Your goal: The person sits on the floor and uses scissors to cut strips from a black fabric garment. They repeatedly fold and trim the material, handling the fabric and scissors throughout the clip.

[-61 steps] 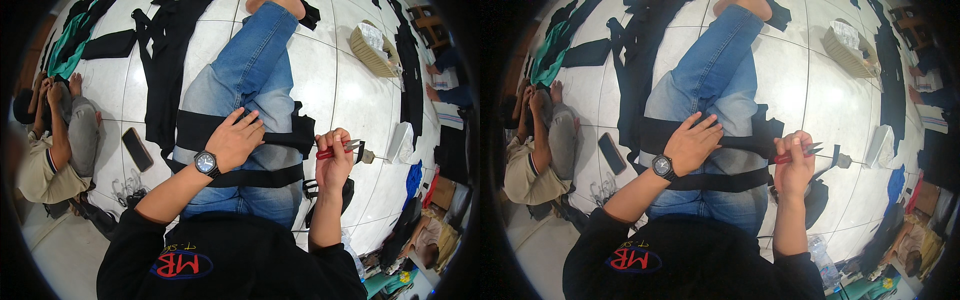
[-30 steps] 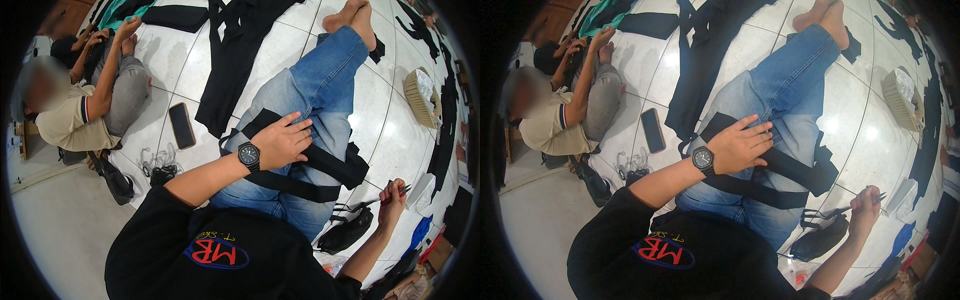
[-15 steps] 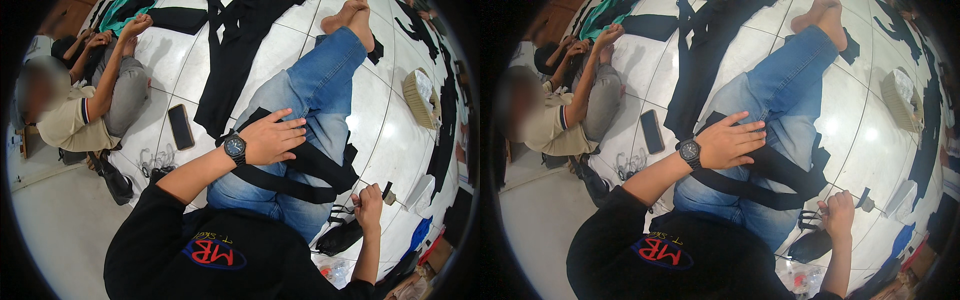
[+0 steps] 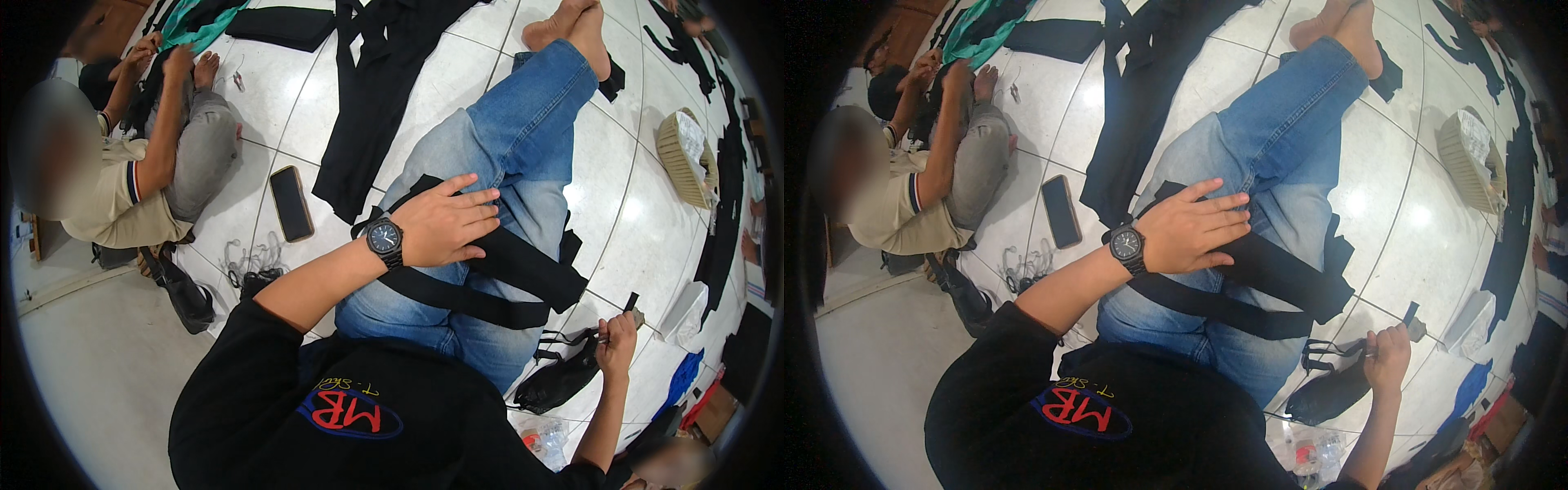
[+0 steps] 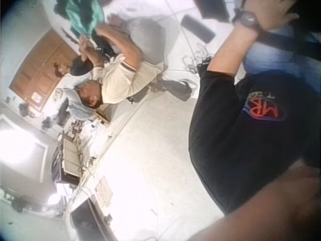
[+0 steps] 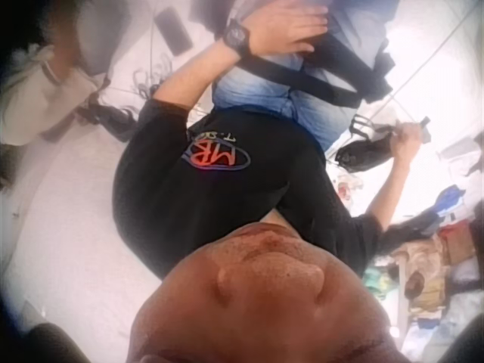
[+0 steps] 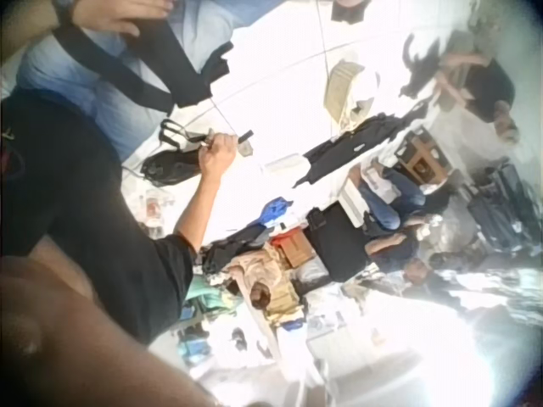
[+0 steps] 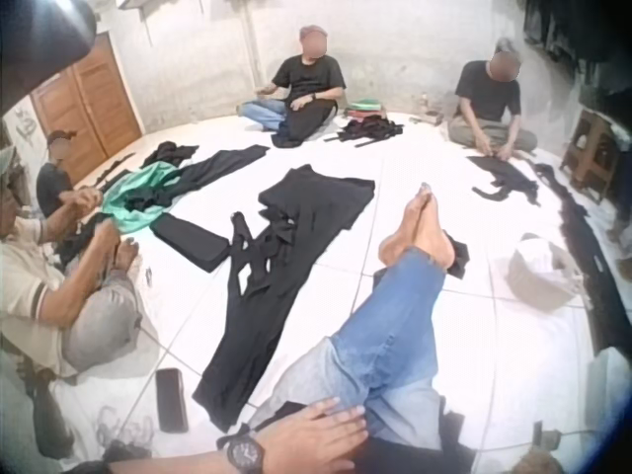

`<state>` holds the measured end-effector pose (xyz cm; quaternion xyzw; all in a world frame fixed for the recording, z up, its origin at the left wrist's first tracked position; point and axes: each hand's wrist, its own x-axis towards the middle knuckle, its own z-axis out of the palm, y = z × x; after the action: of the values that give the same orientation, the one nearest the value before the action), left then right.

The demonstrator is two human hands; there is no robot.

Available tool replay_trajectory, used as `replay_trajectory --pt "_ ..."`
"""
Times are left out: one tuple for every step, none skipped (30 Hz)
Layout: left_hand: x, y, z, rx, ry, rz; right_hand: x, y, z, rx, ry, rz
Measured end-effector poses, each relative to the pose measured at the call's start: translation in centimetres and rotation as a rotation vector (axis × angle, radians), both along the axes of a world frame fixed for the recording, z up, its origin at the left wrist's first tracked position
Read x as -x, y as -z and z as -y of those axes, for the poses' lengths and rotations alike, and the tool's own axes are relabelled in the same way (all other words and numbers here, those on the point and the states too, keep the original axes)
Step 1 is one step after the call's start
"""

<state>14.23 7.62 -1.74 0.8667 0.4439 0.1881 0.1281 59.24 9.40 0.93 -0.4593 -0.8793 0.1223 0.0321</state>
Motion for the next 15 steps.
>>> replay_trajectory --pt "0.0 0.0 0.0 -0.001 -0.003 0.001 -0.4 0.0 0.0 0.006 0.006 0.002" --pt "0.0 0.0 0.0 0.001 -0.004 0.007 -0.8 -0.1 0.1 0.012 0.011 0.005" --pt "-0.1 0.0 0.0 0.004 -0.005 0.012 -1.2 -0.1 0.2 0.018 0.017 0.007" --pt "-0.1 0.0 0.0 0.005 -0.006 0.017 -1.6 -0.1 0.3 0.013 0.026 0.01" --pt "-0.1 0.0 0.0 0.008 -0.005 0.017 -1.9 -0.1 0.3 0.008 0.035 0.013" --pt "-0.1 0.0 0.0 0.011 -0.005 0.018 -2.2 -0.1 0.4 0.003 0.045 0.016" --pt "-0.1 0.0 0.0 0.015 -0.005 0.019 -2.4 -0.1 0.4 0.002 0.047 0.018" --pt "-0.1 -0.1 0.0 0.015 -0.006 0.015 -2.5 -0.2 0.5 0.001 0.05 0.02" --pt "-0.1 -0.1 0.0 0.016 -0.008 0.012 -2.7 -0.2 0.5 0.0 0.052 0.022" --pt "-0.1 -0.1 0.0 0.016 -0.009 0.009 -2.9 -0.2 0.5 -0.001 0.053 0.027" --pt "-0.1 0.0 0.0 0.017 -0.009 0.006 -3.2 -0.2 0.5 -0.003 0.053 0.031" --pt "-0.1 0.1 0.1 0.018 -0.008 0.004 -3.3 -0.2 0.5 -0.005 0.054 0.036" --pt "-0.3 0.0 -0.1 0.015 -0.006 0.001 -3.3 -0.1 0.6 0.026 0.085 0.022" --pt "-0.2 -0.3 -0.1 -0.004 -0.05 -0.002 -3.0 0.0 0.9 0.058 0.117 0.009" --pt "0.0 -0.9 0.2 -0.023 -0.093 -0.004 -2.7 0.0 1.2 0.09 0.15 -0.005"
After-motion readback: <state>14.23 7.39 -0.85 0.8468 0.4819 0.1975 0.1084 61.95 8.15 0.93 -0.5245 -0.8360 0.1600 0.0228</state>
